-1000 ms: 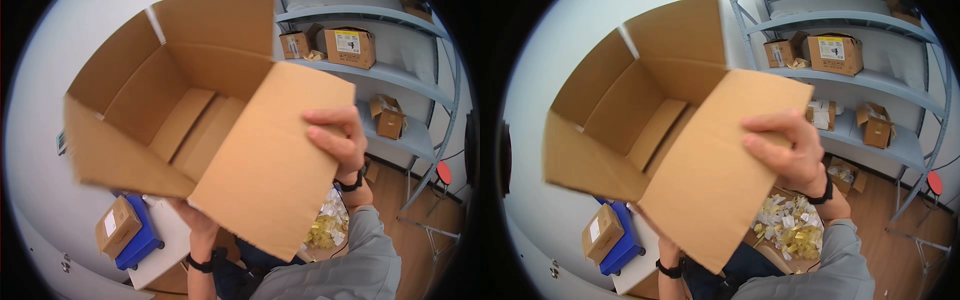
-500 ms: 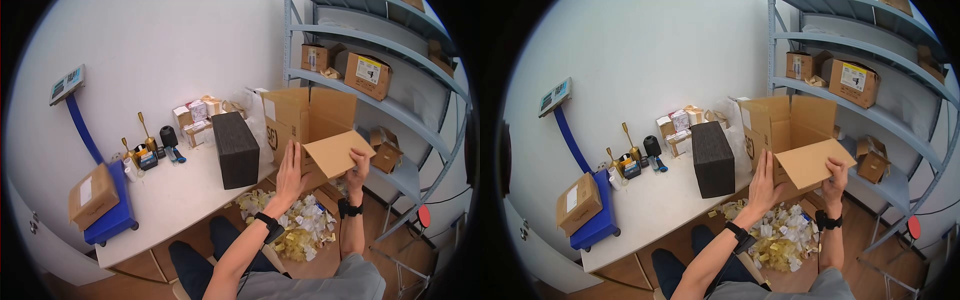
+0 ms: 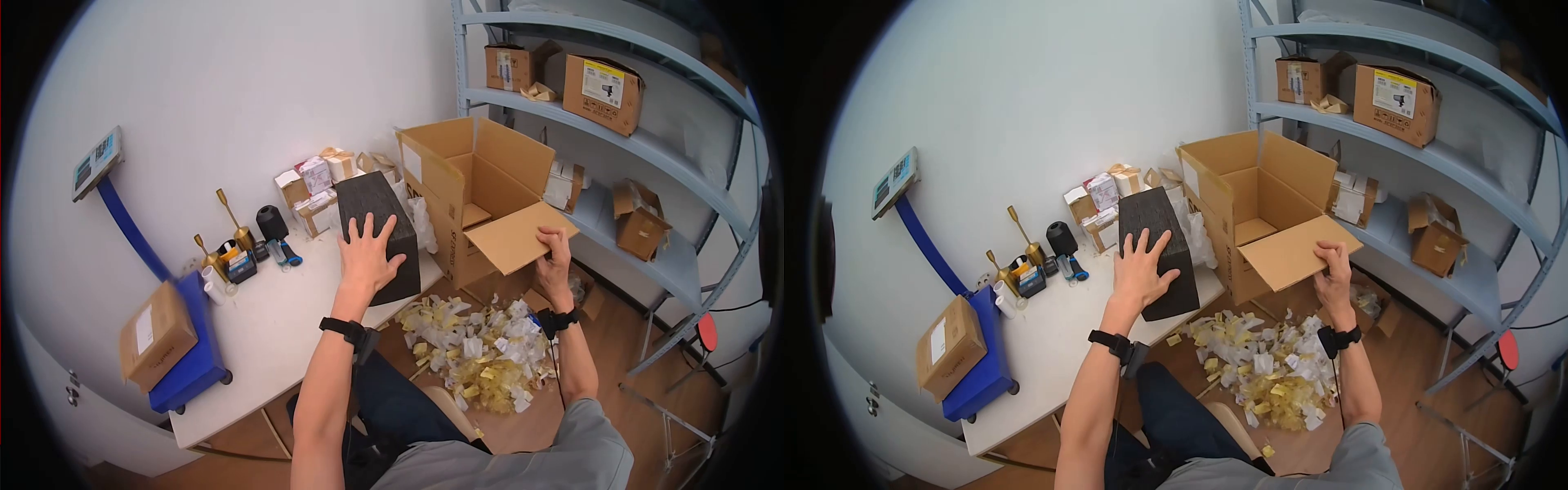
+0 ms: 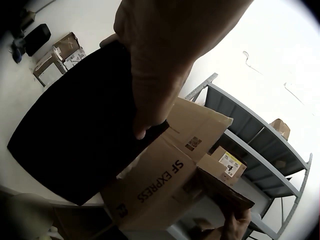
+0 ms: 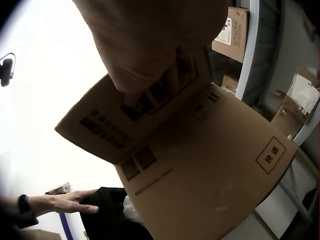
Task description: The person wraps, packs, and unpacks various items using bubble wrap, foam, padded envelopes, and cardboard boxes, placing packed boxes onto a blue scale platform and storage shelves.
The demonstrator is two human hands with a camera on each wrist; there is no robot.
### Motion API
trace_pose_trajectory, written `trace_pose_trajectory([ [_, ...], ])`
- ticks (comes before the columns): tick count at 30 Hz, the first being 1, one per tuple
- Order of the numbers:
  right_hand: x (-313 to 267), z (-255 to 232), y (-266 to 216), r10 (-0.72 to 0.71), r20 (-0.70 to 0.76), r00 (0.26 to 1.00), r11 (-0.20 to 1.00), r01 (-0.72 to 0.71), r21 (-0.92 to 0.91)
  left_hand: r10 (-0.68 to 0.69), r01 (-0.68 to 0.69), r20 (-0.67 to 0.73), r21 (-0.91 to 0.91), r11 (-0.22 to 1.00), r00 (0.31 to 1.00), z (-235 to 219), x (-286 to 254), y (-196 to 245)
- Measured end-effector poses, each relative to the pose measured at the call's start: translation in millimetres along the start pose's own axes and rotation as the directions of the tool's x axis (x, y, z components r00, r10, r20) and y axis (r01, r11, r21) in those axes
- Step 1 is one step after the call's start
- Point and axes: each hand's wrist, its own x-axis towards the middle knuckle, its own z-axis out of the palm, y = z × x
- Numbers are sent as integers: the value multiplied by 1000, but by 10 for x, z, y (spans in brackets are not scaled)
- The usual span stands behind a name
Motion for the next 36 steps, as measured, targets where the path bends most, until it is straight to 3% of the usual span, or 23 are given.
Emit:
trace_pose_trajectory([
  [4, 78, 57, -19, 14, 2, 1000, 1000, -14, 8, -36, 36, 5, 39, 999, 999, 40, -53, 161],
  [10, 79, 33, -125, -6, 36, 999, 1000, 6, 22, -212, 230, -97, 241, 943, 972, 32, -155, 531],
  [17, -51, 157, -324, -16, 48, 999, 997, 12, 72, -305, 334, -150, 247, 909, 940, -75, -446, 347],
  [22, -3, 473, -209, -18, 98, 995, 995, 9, 97, -241, 288, -222, 213, 934, 945, -96, -582, 250],
  [24, -8, 578, -80, -17, 106, 994, 996, 7, 89, -141, 235, -329, 267, 935, 934, -46, -664, 212],
  [26, 33, 635, -85, -19, 113, 993, 996, 9, 83, -156, 260, -354, 268, 928, 922, -27, -724, 185],
  [28, 14, 599, -151, -30, 105, 994, 992, 42, -117, -176, 287, -374, 264, 921, 911, -35, -787, 154],
  [29, -5, 556, -211, -34, 113, 993, 993, 47, -112, -222, 308, -378, 185, 933, 899, -61, -840, 146],
  [31, -57, 458, -337, 123, 61, 991, 985, -114, -130, -270, 332, -377, 107, 937, 886, -132, -964, 121],
  [33, -119, 373, -465, 114, -84, 990, 989, -121, -89, -320, 364, -409, 35, 931, 855, -221, -1144, 72],
  [35, -295, 336, -574, 134, -239, 962, 990, -118, 79, -347, 392, -418, 22, 920, 839, -241, -1373, -5],
  [36, -403, 354, -682, 133, -247, 960, 982, -94, 164, -376, 390, -454, -67, 918, 808, -228, -1514, -66],
])
